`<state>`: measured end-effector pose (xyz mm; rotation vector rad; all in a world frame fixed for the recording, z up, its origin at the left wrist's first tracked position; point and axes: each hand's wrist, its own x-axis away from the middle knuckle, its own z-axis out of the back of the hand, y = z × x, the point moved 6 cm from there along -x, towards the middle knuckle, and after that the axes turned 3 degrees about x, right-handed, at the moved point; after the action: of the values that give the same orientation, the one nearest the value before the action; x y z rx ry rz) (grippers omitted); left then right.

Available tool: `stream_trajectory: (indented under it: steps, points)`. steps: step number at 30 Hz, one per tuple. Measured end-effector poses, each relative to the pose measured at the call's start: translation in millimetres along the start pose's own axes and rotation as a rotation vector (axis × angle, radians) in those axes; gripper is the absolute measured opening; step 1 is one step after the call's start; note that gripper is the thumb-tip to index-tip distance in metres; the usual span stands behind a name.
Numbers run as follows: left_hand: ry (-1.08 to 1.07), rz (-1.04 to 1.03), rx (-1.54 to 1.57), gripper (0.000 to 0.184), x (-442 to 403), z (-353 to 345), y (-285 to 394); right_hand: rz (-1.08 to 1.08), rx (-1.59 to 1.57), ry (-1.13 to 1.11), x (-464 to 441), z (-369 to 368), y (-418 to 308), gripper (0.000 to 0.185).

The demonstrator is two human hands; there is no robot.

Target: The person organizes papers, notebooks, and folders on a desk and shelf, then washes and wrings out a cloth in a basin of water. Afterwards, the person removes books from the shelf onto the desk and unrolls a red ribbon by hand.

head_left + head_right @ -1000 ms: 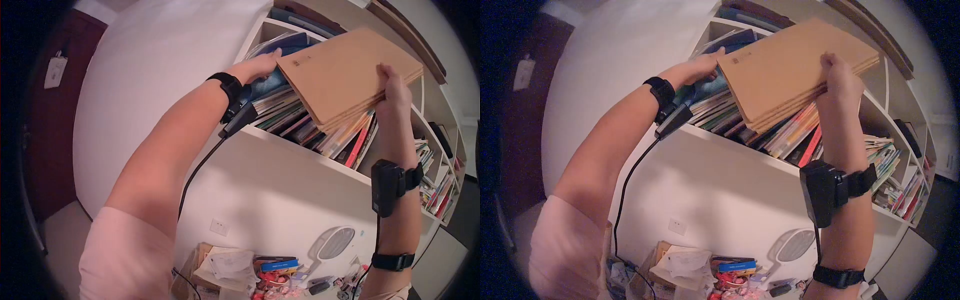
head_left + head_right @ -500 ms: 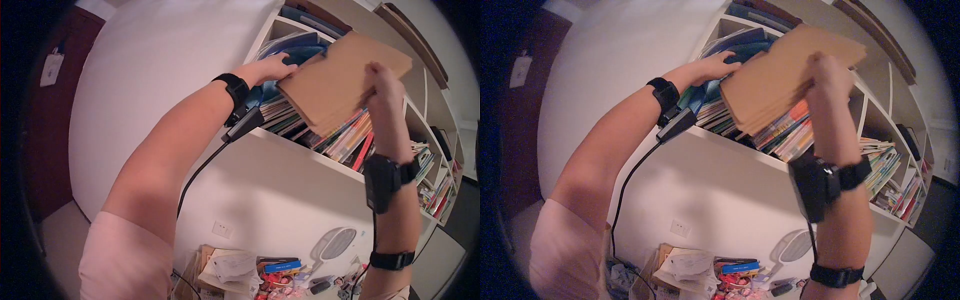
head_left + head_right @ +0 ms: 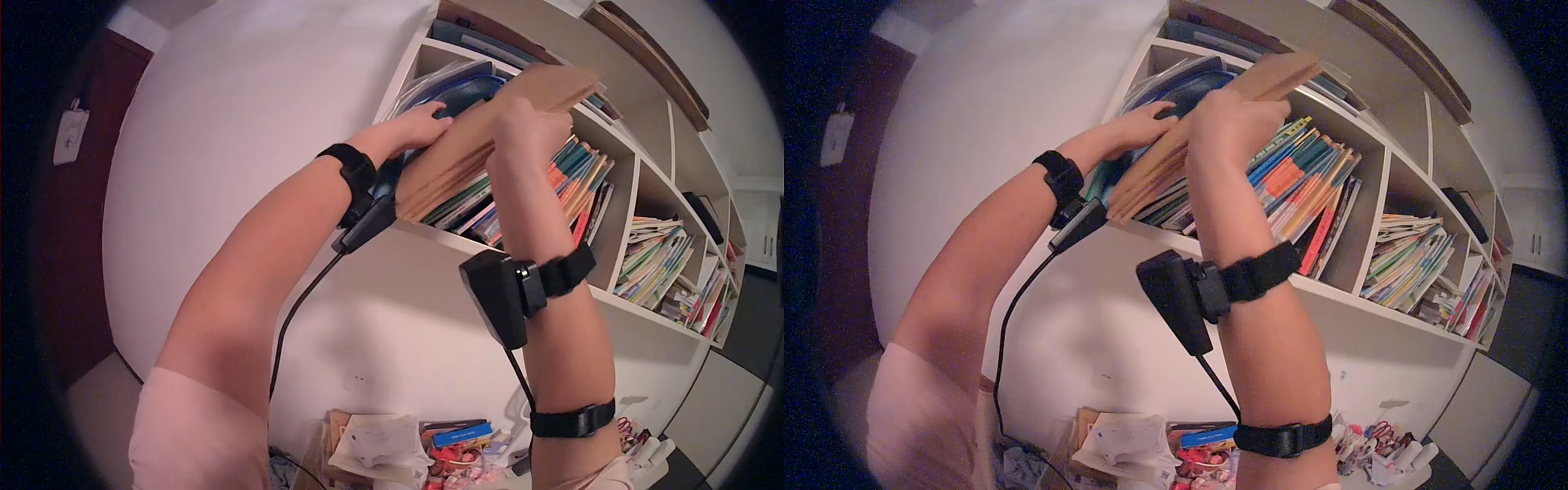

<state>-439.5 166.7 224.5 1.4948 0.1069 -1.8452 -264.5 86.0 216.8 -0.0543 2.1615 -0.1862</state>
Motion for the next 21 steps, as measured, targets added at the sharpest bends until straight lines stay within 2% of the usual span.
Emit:
stream_trajectory:
  steps: [2,4,7,10,11,13,14,16,17,19,20,21]
  points:
    - [-0.018,0.003,0.007,0.063,6.6,-0.3,2.8,-0.007,0.044,-0.026,5.6,15.2,-1.8,0.034]
    - [-0.059,-0.002,0.016,0.074,15.9,0.9,7.3,-0.178,-0.27,-0.104,10.6,25.7,10.2,0.035]
    - [-0.077,0.008,-0.038,0.077,19.3,-0.3,11.6,-0.219,-0.2,-0.056,0.6,29.4,37.9,0.038]
    - [0.005,-0.078,-0.089,0.084,19.0,4.4,19.8,-0.103,-0.323,-0.04,3.1,18.1,18.8,0.04]
    - [0.0,-0.082,-0.09,0.084,18.5,2.5,20.0,-0.102,-0.321,-0.034,-1.8,12.8,16.5,0.04]
    - [0.017,-0.081,-0.037,0.08,20.1,1.9,20.1,-0.165,-0.039,0.048,-17.3,-1.4,19.1,0.042]
    - [0.016,-0.082,-0.04,0.08,22.3,0.8,21.2,-0.167,-0.042,0.05,-24.1,-7.1,19.0,0.042]
    - [-0.078,0.028,0.168,0.076,39.0,-4.4,26.8,-0.199,0.151,0.025,-41.5,-15.2,25.0,0.048]
    - [-0.074,0.031,0.164,0.076,45.9,-0.9,31.9,-0.202,0.147,0.021,-50.1,-17.3,28.9,0.048]
    - [-0.569,0.039,0.298,0.076,64.5,-21.9,39.3,-0.111,0.355,-0.065,-60.4,-23.0,32.7,0.052]
    - [-0.536,0.002,0.165,0.08,60.8,-22.4,29.5,-0.123,0.423,-0.027,-64.0,-22.3,37.0,0.047]
    - [-0.527,0.012,0.156,0.08,67.5,-19.2,32.1,-0.13,0.412,-0.037,-65.7,-23.4,37.9,0.047]
